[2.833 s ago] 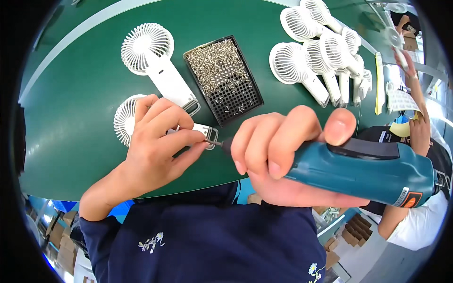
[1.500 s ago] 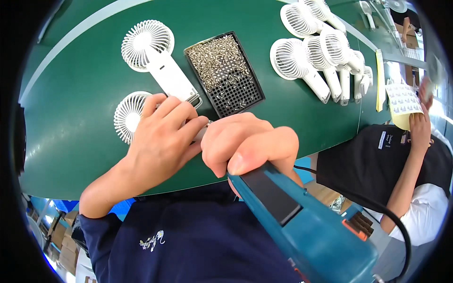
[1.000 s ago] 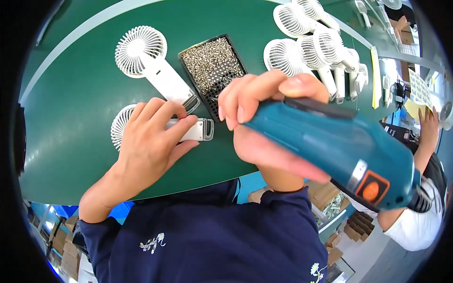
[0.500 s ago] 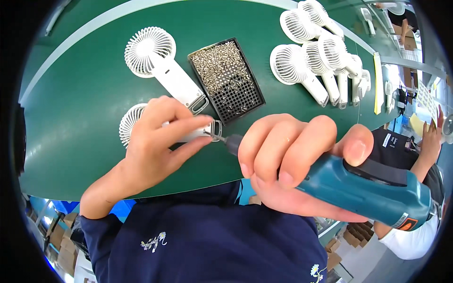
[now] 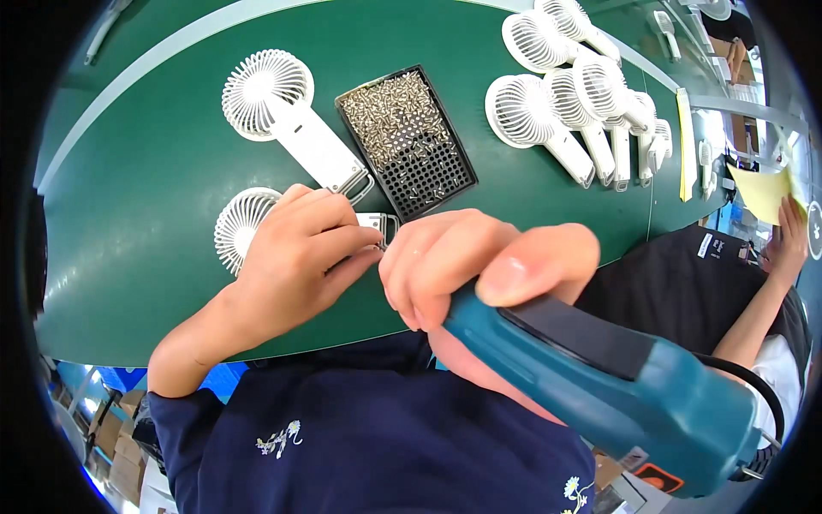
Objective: Assembling portable electric fans using an electric screwdriver on a factory assembly line.
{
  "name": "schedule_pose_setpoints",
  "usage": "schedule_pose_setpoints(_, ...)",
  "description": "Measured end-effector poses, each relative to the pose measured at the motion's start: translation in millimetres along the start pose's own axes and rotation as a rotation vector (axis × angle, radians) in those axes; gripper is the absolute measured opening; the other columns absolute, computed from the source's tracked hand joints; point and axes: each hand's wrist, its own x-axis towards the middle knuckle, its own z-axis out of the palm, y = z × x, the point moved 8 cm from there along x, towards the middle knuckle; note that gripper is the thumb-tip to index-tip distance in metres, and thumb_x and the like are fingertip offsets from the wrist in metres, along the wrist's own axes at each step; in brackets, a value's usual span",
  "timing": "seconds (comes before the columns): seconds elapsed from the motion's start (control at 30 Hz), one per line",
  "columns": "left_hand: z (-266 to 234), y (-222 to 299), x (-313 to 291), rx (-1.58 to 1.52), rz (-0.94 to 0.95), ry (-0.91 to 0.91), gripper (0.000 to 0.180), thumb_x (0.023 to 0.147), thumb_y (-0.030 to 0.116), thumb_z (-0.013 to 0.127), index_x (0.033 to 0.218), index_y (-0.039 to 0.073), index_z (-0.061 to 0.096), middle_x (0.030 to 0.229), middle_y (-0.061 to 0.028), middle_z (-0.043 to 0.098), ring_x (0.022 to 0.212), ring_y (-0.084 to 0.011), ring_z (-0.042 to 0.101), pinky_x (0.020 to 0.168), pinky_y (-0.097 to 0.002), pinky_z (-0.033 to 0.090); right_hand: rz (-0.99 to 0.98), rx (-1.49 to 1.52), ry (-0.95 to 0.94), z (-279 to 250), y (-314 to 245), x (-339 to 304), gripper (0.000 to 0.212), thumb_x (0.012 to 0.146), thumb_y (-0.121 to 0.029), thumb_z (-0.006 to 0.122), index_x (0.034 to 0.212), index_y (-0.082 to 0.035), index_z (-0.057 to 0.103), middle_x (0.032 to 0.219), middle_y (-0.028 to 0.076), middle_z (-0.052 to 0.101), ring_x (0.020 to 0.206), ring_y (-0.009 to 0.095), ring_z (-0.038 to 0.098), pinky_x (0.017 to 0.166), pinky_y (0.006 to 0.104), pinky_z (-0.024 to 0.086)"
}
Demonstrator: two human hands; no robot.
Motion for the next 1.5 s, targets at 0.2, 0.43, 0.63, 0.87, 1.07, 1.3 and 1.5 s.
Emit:
schedule_pose_setpoints(0.2,10.6,2.5,-2.5,0.030,0.021,-0.152,0.011,0.078,0.010,0.073,0.088,0.007,0.069,0.081,-0.0015,0.052,0.079,-0.0186,0.055,0.075,-0.0327,0.040,0.015,0.049,0.167,-1.3,1.0,-17.3,0.063,0.087,-0.065,0.063,0.116,-0.011,0.046,0.073,0.013,0.056,0.051,0.023,0.051,0.050,0.0360,0.042)
schedule_pose_setpoints(0.43,15.9,5.9,-4.1,0.109,0.105,-0.234,0.010,0.075,0.010,0.067,0.085,0.008,0.067,0.082,-0.0010,0.053,0.081,-0.0167,0.054,0.076,-0.0313,0.040,0.016,0.014,0.241,1.3,2.3,-28.4,0.056,0.091,-0.062,0.058,0.113,-0.012,0.045,0.074,0.014,0.057,0.049,0.023,0.050,0.049,0.0364,0.042)
schedule_pose_setpoints(0.63,16.7,4.6,-5.6,0.102,0.090,-0.178,0.011,0.074,0.009,0.071,0.084,0.008,0.067,0.080,-0.0015,0.053,0.079,-0.0184,0.054,0.074,-0.0324,0.040,-0.020,-0.068,0.186,5.9,5.1,-33.5,0.046,0.095,-0.053,0.058,0.112,-0.012,0.045,0.073,0.013,0.057,0.050,0.023,0.050,0.049,0.0369,0.042)
schedule_pose_setpoints(0.87,9.9,4.8,-3.4,0.065,0.084,-0.103,0.013,0.074,0.008,0.075,0.085,0.005,0.068,0.079,-0.0036,0.054,0.075,-0.0218,0.056,0.072,-0.0339,0.043,-0.078,0.028,0.206,-1.0,-1.2,-33.2,0.061,0.092,-0.065,0.055,0.120,-0.012,0.045,0.077,0.013,0.057,0.054,0.024,0.053,0.050,0.0380,0.044)
schedule_pose_setpoints(1.07,9.6,4.5,-9.3,0.059,0.134,-0.054,0.010,0.076,0.012,0.069,0.085,0.007,0.067,0.079,-0.0018,0.052,0.076,-0.0165,0.057,0.075,-0.0312,0.043,-0.092,0.039,0.220,-4.9,-3.3,-26.7,0.067,0.090,-0.071,0.053,0.124,-0.013,0.045,0.077,0.009,0.054,0.052,0.021,0.052,0.049,0.0365,0.046)
schedule_pose_setpoints(1.3,8.0,5.0,-7.6,0.066,0.095,-0.069,0.008,0.079,0.016,0.074,0.084,0.010,0.071,0.075,0.0010,0.052,0.075,-0.0147,0.057,0.073,-0.0312,0.041,-0.155,0.076,0.278,-9.0,-13.9,-29.7,0.073,0.088,-0.077,0.047,0.125,-0.014,0.044,0.077,0.011,0.054,0.051,0.022,0.051,0.047,0.0373,0.046)
schedule_pose_setpoints(1.5,6.9,5.4,-5.7,0.065,0.094,-0.060,0.007,0.081,0.017,0.075,0.083,0.011,0.072,0.075,0.0015,0.053,0.075,-0.0146,0.056,0.073,-0.0313,0.040,-0.142,0.065,0.288,-13.4,-15.0,-26.1,0.070,0.090,-0.072,0.051,0.126,-0.012,0.046,0.077,0.007,0.053,0.050,0.018,0.049,0.046,0.0343,0.045)
